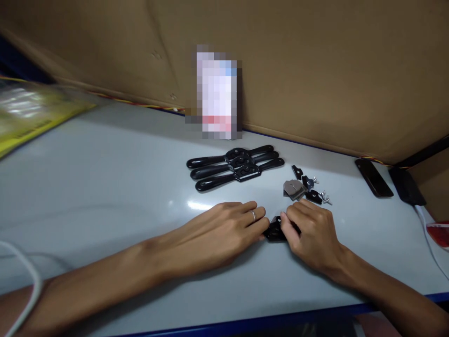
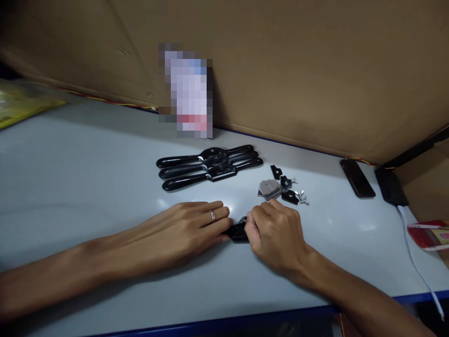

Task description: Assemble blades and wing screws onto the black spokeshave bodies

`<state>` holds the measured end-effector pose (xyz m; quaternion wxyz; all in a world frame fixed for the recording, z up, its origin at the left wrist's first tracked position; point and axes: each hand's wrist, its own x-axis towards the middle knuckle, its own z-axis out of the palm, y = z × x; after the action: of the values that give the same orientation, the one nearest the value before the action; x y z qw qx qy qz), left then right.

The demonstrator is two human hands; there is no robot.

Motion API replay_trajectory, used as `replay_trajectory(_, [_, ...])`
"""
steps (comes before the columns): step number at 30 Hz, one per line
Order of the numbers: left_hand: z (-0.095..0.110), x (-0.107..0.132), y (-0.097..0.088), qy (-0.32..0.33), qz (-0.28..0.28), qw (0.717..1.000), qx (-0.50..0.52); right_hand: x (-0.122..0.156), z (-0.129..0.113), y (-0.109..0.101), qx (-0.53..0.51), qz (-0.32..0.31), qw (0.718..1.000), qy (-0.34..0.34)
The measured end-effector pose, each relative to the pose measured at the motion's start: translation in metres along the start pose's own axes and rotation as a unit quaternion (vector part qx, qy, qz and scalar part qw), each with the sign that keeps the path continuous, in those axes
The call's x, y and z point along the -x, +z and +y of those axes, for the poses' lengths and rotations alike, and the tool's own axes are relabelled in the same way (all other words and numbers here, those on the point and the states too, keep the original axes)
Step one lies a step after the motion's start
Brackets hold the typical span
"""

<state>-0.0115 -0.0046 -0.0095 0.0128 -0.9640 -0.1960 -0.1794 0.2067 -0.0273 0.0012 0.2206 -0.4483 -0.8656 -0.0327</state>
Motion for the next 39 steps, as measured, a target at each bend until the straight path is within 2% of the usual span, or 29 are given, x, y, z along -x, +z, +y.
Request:
replay_trajectory(9, [0.0,0.0,0.0,0.0,0.001,1.0,0.009,0.0,0.001,-0.003,-0.045,0.018,0.999,0.002])
replay_trajectory(14, [-0.001,0.0,0.001,0.007,-0.006,1.0,0.001,0.001,0.002,-0.002,-0.04,-0.004,0.999,-0.001])
replay_trajectory(20, [0.0,-0.001,-0.002,0.002,-0.003,1.0,-0.007,0.001,0.005,-0.003,-0.083,-0.014,0.996,0.028])
replay_trajectory(28, [0.001,-0.001,-0.001,0.002,-0.004,1.0,-0.007,-0.001,0.008,-0.011,-0.11,0.027,0.993,0.02])
replay_trajectory(30, [0.0,0.0,0.0,-0.001,-0.007,1.0,-0.002,-0.001,0.011,-0.015,-0.121,0.023,0.992,0.004])
replay_trajectory(34, [0.0,0.001,0.0,-0.008,-0.02,1.0,0.011,0.001,0.017,-0.024,-0.151,-0.02,0.985,-0.085])
replay_trajectory(39, [0.001,-0.001,-0.002,-0.009,-0.022,1.0,0.017,0.004,0.016,-0.024,-0.114,-0.073,0.98,-0.143])
